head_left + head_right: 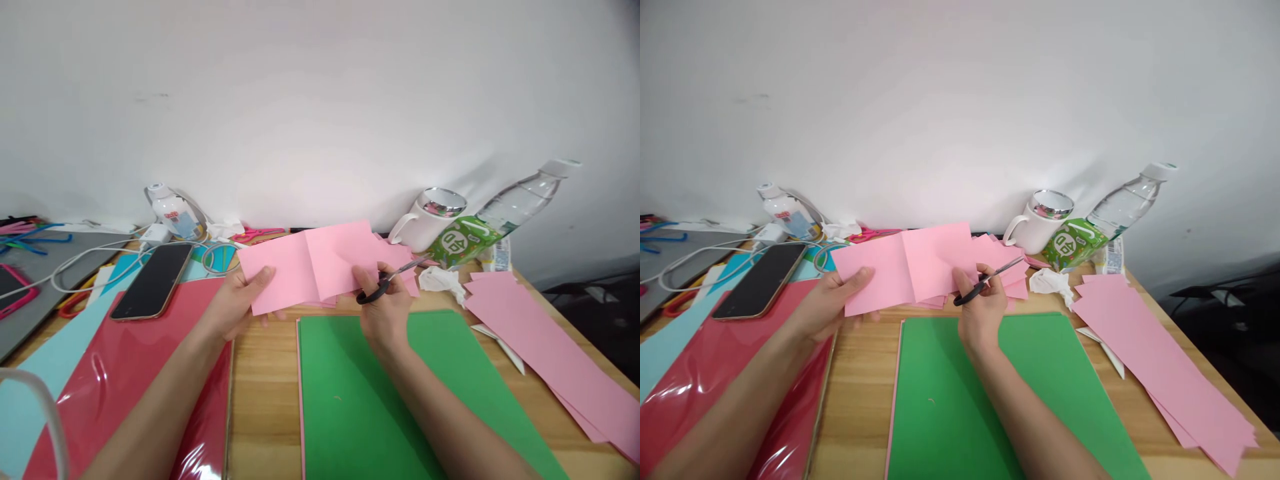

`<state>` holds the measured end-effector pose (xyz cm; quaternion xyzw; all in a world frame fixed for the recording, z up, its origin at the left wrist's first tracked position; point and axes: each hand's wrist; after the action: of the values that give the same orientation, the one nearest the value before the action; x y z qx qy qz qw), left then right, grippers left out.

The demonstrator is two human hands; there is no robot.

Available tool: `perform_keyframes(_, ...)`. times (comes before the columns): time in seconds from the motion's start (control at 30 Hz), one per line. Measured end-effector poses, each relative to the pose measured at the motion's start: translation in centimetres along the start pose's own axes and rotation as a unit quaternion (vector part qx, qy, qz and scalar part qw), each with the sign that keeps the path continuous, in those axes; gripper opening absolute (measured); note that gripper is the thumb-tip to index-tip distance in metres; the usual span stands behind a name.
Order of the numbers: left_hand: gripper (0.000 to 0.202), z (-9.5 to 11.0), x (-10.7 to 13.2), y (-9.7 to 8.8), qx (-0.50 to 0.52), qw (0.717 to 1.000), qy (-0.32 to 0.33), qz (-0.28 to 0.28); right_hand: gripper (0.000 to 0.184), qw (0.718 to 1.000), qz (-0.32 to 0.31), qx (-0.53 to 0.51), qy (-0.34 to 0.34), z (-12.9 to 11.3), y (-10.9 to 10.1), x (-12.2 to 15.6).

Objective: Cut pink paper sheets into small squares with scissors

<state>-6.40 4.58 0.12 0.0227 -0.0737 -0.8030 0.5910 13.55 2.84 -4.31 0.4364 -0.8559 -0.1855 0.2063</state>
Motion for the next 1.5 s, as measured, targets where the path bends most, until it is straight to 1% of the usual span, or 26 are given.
perform_keyframes(0.1,0.033,0.1,0.0,-0.2,-0.028,0.999,0.031,0.007,0.041,1.0,0.009,-0.005,0.006,-0.2,-0.1,-0.3)
perform_keyframes(0.23,0.033,0.5,0.0,-0.5,-0.013,1.0,0.003,0.016,0.041,1.0,0.009,-0.006,0.011,-0.2,-0.1,-0.4)
perform_keyframes(0.33,0.03,0.6,-0.1,-0.5,0.003,1.0,-0.025,0.007,0.044,1.0,0.012,-0.009,0.014,0.0,-0.1,-0.3)
perform_keyframes(0.5,0.031,0.0,-0.2,-0.2,0.025,0.998,-0.053,-0.001,0.043,1.0,0.015,-0.01,0.0,0.1,-0.1,-0.3)
perform_keyframes(0.57,0.029,-0.3,-0.2,0.0,0.015,0.999,-0.044,0.008,0.041,1.0,0.014,-0.007,-0.004,0.1,-0.1,-0.3)
perform_keyframes(0.6,0.026,-0.4,-0.3,0.0,0.004,0.999,-0.025,0.021,0.04,1.0,0.006,-0.003,0.003,0.1,-0.1,-0.3)
perform_keyframes(0.67,0.019,-0.5,-0.4,0.1,-0.016,0.997,0.042,0.067,0.038,0.998,-0.034,0.025,0.039,0.0,-0.1,-0.1)
perform_keyframes(0.73,0.015,-0.3,-0.5,0.0,-0.017,0.983,0.13,0.129,0.038,0.986,-0.117,0.078,0.086,-0.1,0.0,0.3)
perform_keyframes(0.77,0.014,-0.1,-0.5,0.0,-0.006,0.973,0.169,0.158,0.039,0.973,-0.172,0.111,0.107,-0.2,0.1,0.5)
perform_keyframes(0.83,0.012,0.3,-0.6,-0.1,0.021,0.952,0.224,0.206,0.042,0.931,-0.291,0.177,0.133,-0.2,0.2,1.2)
perform_keyframes(0.9,0.01,0.6,-0.7,-0.1,0.04,0.939,0.246,0.236,0.044,0.888,-0.38,0.222,0.136,-0.1,0.3,1.9)
perform_keyframes(0.93,0.01,0.7,-0.6,-0.1,0.044,0.937,0.249,0.243,0.043,0.875,-0.403,0.235,0.131,-0.1,0.3,2.1)
perform_keyframes(0.97,0.01,0.7,-0.6,0.0,0.043,0.937,0.248,0.244,0.041,0.868,-0.414,0.243,0.123,0.0,0.4,2.4)
perform_keyframes(1.0,0.011,0.8,-0.5,0.0,0.038,0.938,0.246,0.242,0.039,0.868,-0.415,0.248,0.115,0.1,0.4,2.6)
perform_keyframes(1.1,0.013,0.8,-0.1,0.3,0.005,0.951,0.221,0.214,0.035,0.873,-0.4,0.259,0.105,0.0,0.4,2.8)
perform_keyframes(1.2,0.014,0.7,0.4,0.6,-0.039,0.961,0.201,0.187,0.033,0.869,-0.402,0.26,0.122,-0.3,0.5,3.0)
perform_keyframes(1.27,0.015,0.7,0.6,0.8,-0.065,0.962,0.196,0.18,0.032,0.867,-0.41,0.248,0.138,-0.7,0.6,3.1)
perform_keyframes(1.37,0.015,0.5,0.7,0.9,-0.081,0.965,0.184,0.166,0.029,0.868,-0.414,0.229,0.153,-1.1,0.9,3.3)
perform_keyframes(1.5,0.017,0.4,0.8,1.0,-0.101,0.97,0.173,0.135,0.025,0.867,-0.41,0.232,0.161,-1.4,1.1,3.5)
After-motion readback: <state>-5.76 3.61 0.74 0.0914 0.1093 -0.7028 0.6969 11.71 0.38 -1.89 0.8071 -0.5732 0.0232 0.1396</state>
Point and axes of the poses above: each hand's wrist, its own x-axis away from the middle knuckle, its own y-axis out of the palm, z = x × y, and after that the axes turned 9 degrees about y, right-handed
